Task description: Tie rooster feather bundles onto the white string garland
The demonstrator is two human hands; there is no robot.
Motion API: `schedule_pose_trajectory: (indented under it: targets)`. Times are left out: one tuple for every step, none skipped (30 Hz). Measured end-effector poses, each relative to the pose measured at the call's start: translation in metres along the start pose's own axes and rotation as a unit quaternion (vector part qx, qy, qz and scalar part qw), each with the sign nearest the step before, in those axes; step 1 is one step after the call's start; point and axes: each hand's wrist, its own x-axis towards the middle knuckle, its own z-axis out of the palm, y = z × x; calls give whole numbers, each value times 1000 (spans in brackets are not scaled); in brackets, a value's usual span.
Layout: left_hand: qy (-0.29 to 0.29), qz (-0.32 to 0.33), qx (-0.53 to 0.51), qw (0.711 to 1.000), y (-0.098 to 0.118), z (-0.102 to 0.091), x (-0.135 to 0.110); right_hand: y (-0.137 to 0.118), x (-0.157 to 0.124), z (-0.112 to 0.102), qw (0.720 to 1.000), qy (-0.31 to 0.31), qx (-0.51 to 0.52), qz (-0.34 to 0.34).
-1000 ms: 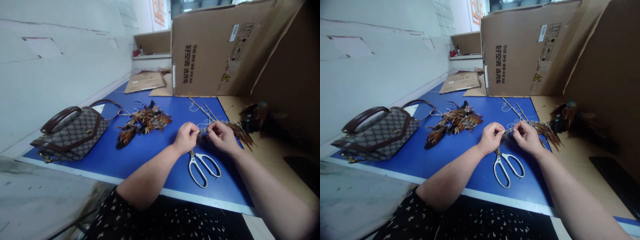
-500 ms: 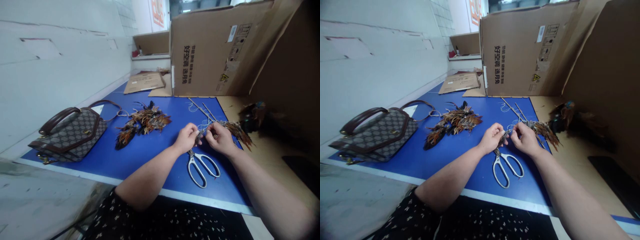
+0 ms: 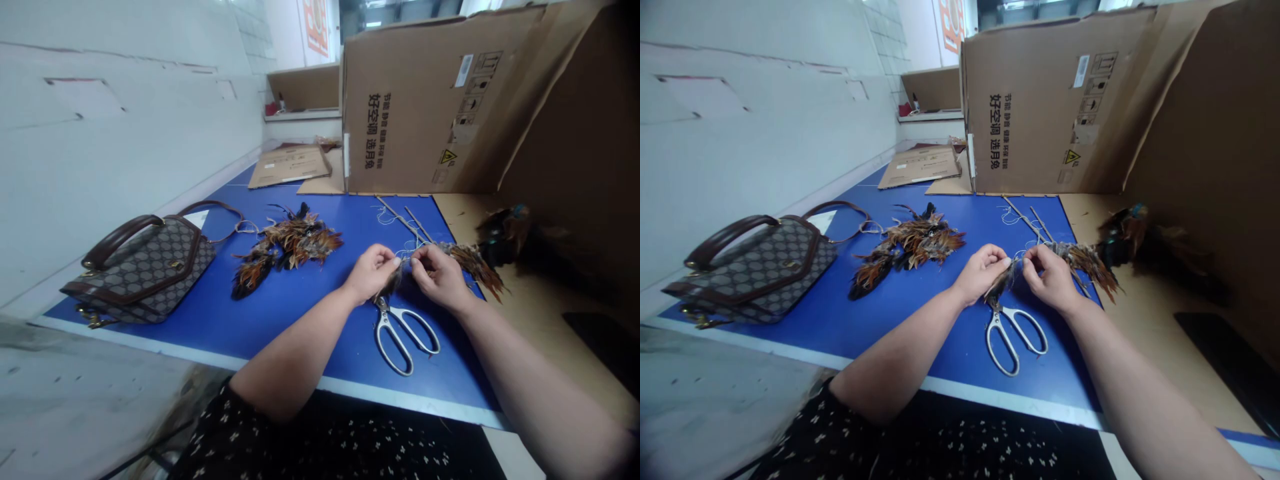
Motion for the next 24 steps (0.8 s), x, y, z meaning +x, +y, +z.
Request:
schedule_pose_trajectory:
  targets:
    - [-6, -25, -18, 1000, 1, 1, -1, -2, 0, 1, 1000, -6, 3, -4]
    - [-11, -46, -30, 998, 3, 1, -1, -4, -1, 2, 1000, -12, 7, -9]
    - [-16, -61, -35, 997, 3, 2, -2, -6, -1, 3, 1000, -15, 12, -12]
    - [-23, -71, -35, 997, 4, 1, -2, -8, -1, 4, 1000, -15, 17, -10]
    - [-28, -76, -33, 996, 4, 0, -1, -11, -2, 4, 1000, -11, 21, -4]
    - [-28, -78, -30, 996, 5, -1, 0, -13, -2, 4, 1000, -4, 21, 6]
    - [-23, -77, -26, 996, 5, -4, 1, -15, -2, 2, 1000, 2, 15, 18]
    - [-11, -73, -20, 997, 5, -8, 4, -18, -1, 0, 1000, 2, 0, 29]
    - [16, -61, -8, 998, 5, -14, 6, -22, -1, -3, 999, -11, -21, 35]
    - [44, -40, 20, 998, 5, -20, 10, -26, -1, -6, 997, -41, -47, 37]
    - [75, -11, 52, 996, 5, -27, 13, -32, -1, -9, 993, -92, -73, 32]
    - [101, 18, 81, 991, 4, -35, 17, -37, 0, -11, 982, -164, -94, 23]
    - [121, 40, 104, 986, 4, -43, 21, -43, 0, -13, 965, -236, -115, 16]
    - [139, 54, 120, 982, 2, -50, 25, -50, -1, -15, 944, -302, -132, 8]
    - [157, 64, 132, 977, 1, -56, 28, -55, -1, -16, 921, -359, -150, -1]
    - [173, 68, 140, 972, 0, -61, 30, -61, -2, -16, 903, -394, -171, -7]
    - [185, 69, 146, 969, 0, -65, 33, -65, -2, -17, 888, -418, -189, -12]
    - [195, 66, 149, 967, -1, -68, 34, -69, -3, -17, 878, -433, -204, -12]
    - [201, 60, 149, 966, -1, -70, 35, -72, -5, -17, 871, -440, -217, -7]
    - [205, 54, 146, 966, -1, -71, 36, -74, -6, -18, 866, -446, -227, 1]
    - [209, 48, 142, 966, -1, -71, 36, -76, -7, -18, 860, -451, -239, 11]
    - [210, 43, 137, 967, -1, -71, 36, -77, -9, -19, 855, -454, -252, 21]
    - [210, 40, 131, 968, -1, -71, 36, -79, -10, -19, 850, -452, -267, 28]
    - [211, 38, 127, 969, -1, -72, 36, -80, -11, -18, 847, -448, -282, 32]
